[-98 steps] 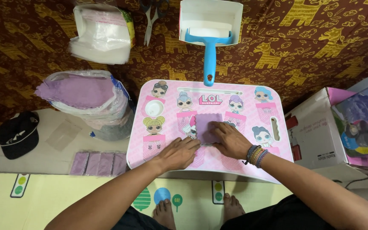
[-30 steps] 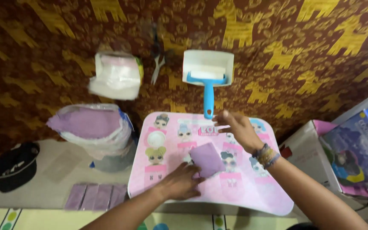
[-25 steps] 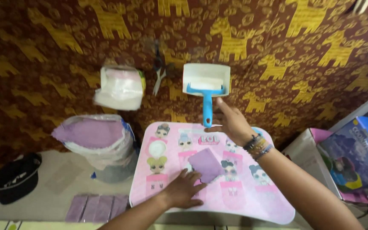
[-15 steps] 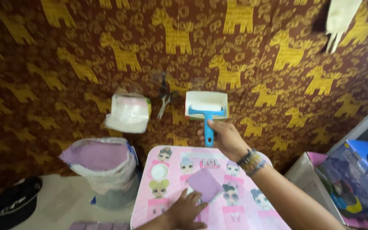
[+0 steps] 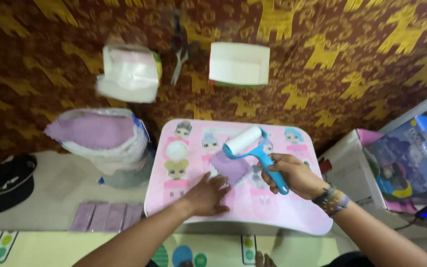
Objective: Cleaning small purple pads with a lint roller and packaging them into individual plastic bags.
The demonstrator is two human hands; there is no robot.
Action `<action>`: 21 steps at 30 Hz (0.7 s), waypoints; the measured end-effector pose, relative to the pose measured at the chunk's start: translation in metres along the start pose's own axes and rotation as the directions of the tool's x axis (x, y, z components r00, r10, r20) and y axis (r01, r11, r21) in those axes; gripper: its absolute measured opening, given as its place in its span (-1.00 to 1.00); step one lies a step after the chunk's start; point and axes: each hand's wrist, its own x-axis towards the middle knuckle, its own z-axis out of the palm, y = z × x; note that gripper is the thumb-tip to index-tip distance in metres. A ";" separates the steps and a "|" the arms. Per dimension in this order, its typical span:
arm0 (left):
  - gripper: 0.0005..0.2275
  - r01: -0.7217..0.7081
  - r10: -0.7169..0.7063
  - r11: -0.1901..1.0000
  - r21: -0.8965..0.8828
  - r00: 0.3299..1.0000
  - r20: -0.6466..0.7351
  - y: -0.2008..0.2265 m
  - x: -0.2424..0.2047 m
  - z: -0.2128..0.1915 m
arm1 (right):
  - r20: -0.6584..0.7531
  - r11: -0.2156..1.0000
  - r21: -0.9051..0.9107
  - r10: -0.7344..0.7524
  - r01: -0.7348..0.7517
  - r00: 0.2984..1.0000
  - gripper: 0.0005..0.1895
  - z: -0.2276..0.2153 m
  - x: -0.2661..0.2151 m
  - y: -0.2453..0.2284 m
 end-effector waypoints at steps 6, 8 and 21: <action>-0.50 -0.150 0.153 0.988 0.032 0.974 -0.165 -0.002 0.002 0.008 | -0.088 0.982 -0.078 0.167 -0.174 0.982 -0.80 -0.035 0.050 0.073; -0.51 -0.149 0.148 0.989 0.005 0.978 -0.149 0.001 0.001 0.008 | -0.110 0.973 -0.090 0.204 -0.214 0.973 -0.81 -0.035 0.047 0.077; -0.59 -0.193 0.180 0.981 -0.025 0.949 -0.261 -0.013 0.000 0.020 | -0.170 0.897 -0.157 0.388 -0.414 0.906 -0.80 -0.050 0.000 0.068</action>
